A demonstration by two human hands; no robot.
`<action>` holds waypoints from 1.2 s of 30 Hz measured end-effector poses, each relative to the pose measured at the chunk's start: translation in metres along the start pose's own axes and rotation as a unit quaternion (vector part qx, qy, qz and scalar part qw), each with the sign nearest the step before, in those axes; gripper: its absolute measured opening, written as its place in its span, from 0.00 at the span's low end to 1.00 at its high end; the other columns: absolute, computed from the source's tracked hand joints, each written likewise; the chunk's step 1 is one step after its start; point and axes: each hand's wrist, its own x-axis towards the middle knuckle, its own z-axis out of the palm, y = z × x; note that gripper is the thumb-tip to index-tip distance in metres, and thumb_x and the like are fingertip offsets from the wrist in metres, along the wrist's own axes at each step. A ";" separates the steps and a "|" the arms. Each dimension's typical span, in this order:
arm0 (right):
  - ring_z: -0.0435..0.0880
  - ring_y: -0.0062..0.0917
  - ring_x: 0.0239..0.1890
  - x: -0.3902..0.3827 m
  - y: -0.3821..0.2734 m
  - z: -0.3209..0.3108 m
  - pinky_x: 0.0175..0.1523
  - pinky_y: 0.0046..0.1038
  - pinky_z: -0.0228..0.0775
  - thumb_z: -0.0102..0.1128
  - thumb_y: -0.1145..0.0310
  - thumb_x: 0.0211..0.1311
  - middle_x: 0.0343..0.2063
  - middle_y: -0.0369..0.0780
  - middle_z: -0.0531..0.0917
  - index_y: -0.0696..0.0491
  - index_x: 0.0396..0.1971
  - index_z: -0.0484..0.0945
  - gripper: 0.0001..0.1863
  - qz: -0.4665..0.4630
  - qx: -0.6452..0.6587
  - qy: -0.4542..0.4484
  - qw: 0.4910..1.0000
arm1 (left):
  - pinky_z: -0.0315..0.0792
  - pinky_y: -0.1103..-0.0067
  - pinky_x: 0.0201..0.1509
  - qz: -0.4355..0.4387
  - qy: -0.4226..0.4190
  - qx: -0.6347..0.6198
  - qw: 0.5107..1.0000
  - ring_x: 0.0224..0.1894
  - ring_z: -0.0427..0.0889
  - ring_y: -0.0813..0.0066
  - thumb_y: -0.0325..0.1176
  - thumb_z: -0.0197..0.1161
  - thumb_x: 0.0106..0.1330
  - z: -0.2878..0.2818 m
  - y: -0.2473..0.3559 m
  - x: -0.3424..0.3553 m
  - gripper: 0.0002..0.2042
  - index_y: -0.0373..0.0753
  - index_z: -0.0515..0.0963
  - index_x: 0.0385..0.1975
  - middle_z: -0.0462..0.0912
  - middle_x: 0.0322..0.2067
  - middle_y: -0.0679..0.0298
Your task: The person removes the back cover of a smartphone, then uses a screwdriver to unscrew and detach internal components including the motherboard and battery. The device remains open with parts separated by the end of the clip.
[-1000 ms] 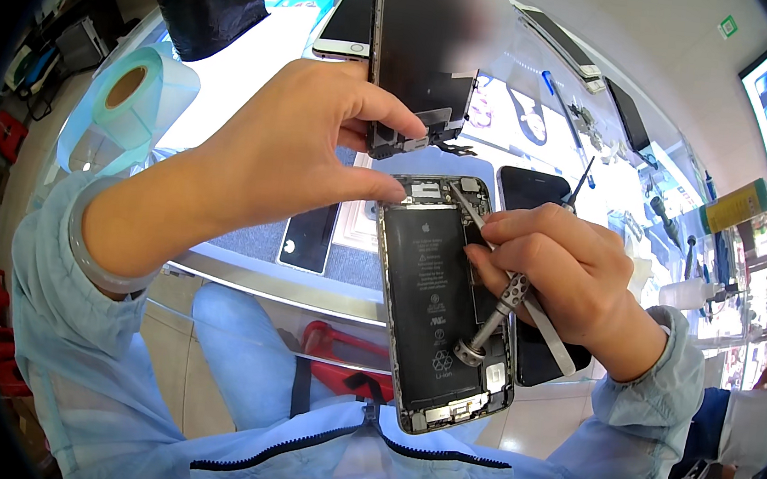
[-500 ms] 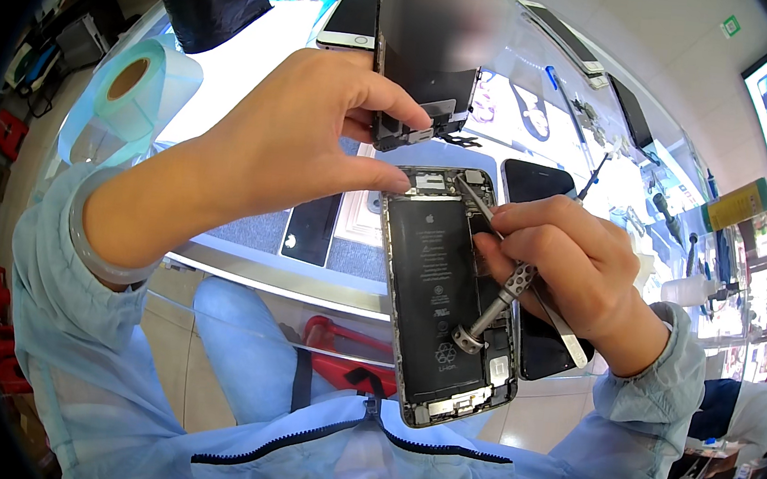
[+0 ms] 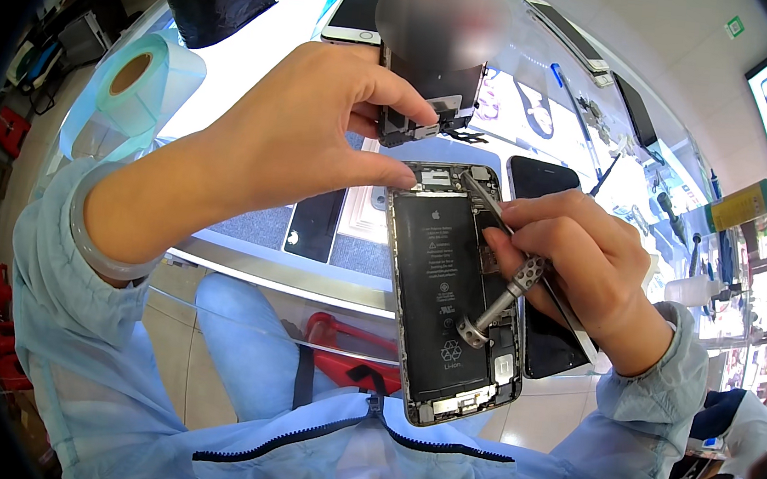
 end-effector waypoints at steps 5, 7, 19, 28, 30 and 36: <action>0.76 0.27 0.18 0.000 0.000 -0.002 0.20 0.25 0.68 0.66 0.78 0.46 0.22 0.40 0.76 0.57 0.19 0.68 0.12 -0.009 -0.013 -0.010 1.000 | 0.76 0.81 0.45 0.002 0.004 0.009 1.000 0.36 0.79 0.76 0.27 0.75 0.44 0.000 -0.001 -0.001 0.20 0.38 0.81 0.42 0.76 0.33 0.63; 0.77 0.27 0.19 0.000 0.001 -0.001 0.21 0.24 0.69 0.65 0.78 0.46 0.23 0.40 0.76 0.57 0.19 0.69 0.11 -0.016 -0.015 -0.008 1.000 | 0.76 0.81 0.45 0.009 0.006 0.007 1.000 0.36 0.79 0.76 0.27 0.75 0.45 0.000 -0.001 -0.001 0.20 0.38 0.81 0.42 0.76 0.33 0.63; 0.80 0.29 0.27 -0.001 0.000 -0.008 0.29 0.25 0.73 0.62 0.80 0.36 0.30 0.40 0.78 0.57 0.26 0.76 0.12 0.024 0.011 -0.050 0.998 | 0.76 0.81 0.45 0.006 0.002 0.001 1.000 0.37 0.79 0.76 0.27 0.74 0.45 0.000 -0.002 -0.001 0.20 0.38 0.81 0.42 0.77 0.34 0.62; 0.80 0.31 0.27 -0.001 -0.001 -0.006 0.29 0.26 0.73 0.61 0.83 0.34 0.30 0.41 0.79 0.58 0.27 0.76 0.13 0.040 0.044 -0.044 0.997 | 0.76 0.81 0.46 0.001 0.002 0.003 1.000 0.37 0.79 0.76 0.27 0.74 0.45 0.000 -0.001 -0.001 0.21 0.39 0.81 0.42 0.77 0.35 0.63; 0.81 0.31 0.27 -0.001 0.001 -0.006 0.29 0.26 0.73 0.62 0.82 0.35 0.30 0.41 0.79 0.58 0.26 0.76 0.12 0.026 0.041 -0.042 0.998 | 0.76 0.81 0.46 0.002 0.001 0.003 1.000 0.37 0.79 0.76 0.27 0.74 0.45 -0.001 -0.001 -0.002 0.21 0.39 0.81 0.43 0.77 0.35 0.63; 0.82 0.31 0.29 -0.002 0.006 -0.004 0.31 0.26 0.75 0.62 0.78 0.40 0.30 0.42 0.79 0.58 0.25 0.76 0.08 -0.011 0.024 -0.046 0.999 | 0.76 0.81 0.46 -0.001 0.001 0.004 1.000 0.36 0.79 0.76 0.27 0.74 0.45 0.000 -0.001 -0.001 0.21 0.38 0.81 0.43 0.77 0.35 0.63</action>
